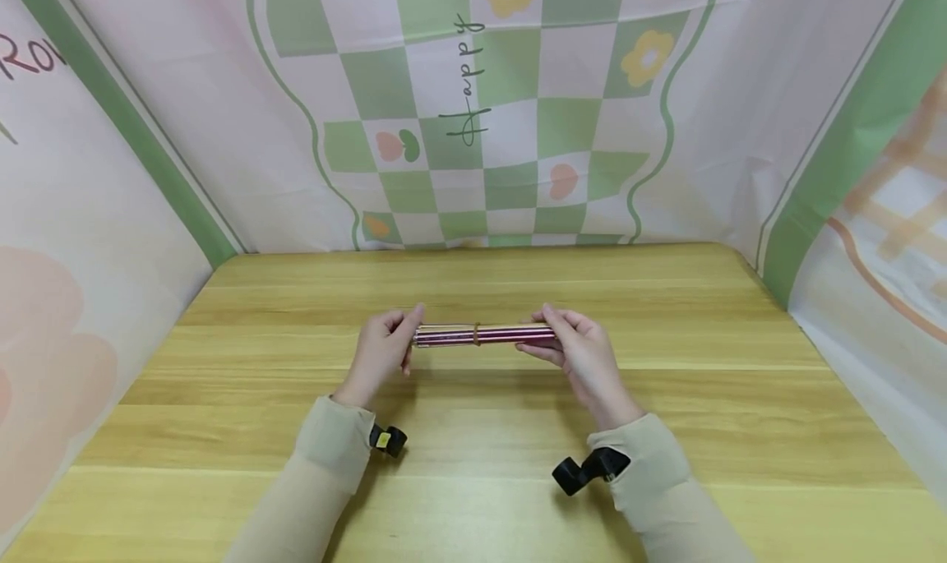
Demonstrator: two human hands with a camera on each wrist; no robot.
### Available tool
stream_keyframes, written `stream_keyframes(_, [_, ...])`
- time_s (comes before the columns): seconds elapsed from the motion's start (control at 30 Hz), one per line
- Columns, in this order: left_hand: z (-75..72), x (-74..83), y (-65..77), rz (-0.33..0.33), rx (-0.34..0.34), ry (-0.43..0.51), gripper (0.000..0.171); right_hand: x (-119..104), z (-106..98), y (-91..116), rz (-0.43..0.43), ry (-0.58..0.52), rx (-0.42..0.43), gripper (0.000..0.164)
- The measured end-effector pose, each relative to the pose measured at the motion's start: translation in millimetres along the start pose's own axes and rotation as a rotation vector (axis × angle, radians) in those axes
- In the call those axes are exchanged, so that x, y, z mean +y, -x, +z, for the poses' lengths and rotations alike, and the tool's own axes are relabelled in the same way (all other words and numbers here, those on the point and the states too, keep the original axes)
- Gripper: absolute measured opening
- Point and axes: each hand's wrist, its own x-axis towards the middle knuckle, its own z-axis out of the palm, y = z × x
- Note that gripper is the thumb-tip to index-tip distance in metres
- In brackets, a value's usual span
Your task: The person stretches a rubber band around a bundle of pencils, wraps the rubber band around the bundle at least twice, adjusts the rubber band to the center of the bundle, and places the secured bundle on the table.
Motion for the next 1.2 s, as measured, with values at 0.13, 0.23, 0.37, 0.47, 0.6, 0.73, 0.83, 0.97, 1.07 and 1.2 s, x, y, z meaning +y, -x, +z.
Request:
stream_keyframes(0.13, [5.3,1.7,1.6,-0.013,-0.006,0.028,0.043,2.1,4.8,1.3,-0.003,0.071,-0.004,0.02])
stream_keyframes(0.23, [10.2,3.8,2.5,-0.014,-0.007,0.058,0.042,4.2,8.9,2.3,-0.018,0.152,0.0,0.022])
stream_keyframes(0.37, [15.5,6.0,3.1,-0.023,0.005,0.083,0.045,6.4,13.5,3.5,-0.049,0.284,0.022,0.039])
stream_keyframes(0.47, [17.5,6.0,3.1,-0.023,0.008,0.056,0.047,7.1,15.9,4.1,-0.064,0.365,0.041,0.051])
stream_keyframes(0.6, [19.0,3.7,1.8,0.015,0.02,-0.035,0.05,8.7,18.5,4.6,-0.071,0.425,0.053,0.051])
stream_keyframes(0.73, [18.0,5.0,2.3,0.038,0.033,-0.105,0.05,11.5,19.8,4.7,-0.081,0.451,0.052,0.045])
stream_keyframes(0.83, [15.3,8.0,4.3,0.057,0.029,-0.15,0.049,12.4,19.9,4.6,-0.087,0.463,0.048,0.044])
stream_keyframes(0.97, [12.7,10.4,5.7,0.117,-0.001,-0.191,0.046,10.7,19.1,5.0,-0.099,0.54,0.058,0.045])
stream_keyframes(1.07, [12.0,11.3,6.6,0.153,-0.01,-0.221,0.043,8.9,19.0,5.8,-0.106,0.637,0.079,0.044])
stream_keyframes(1.2, [11.5,11.5,7.6,0.161,0.004,-0.265,0.041,8.6,18.7,6.1,-0.109,0.738,0.093,0.043])
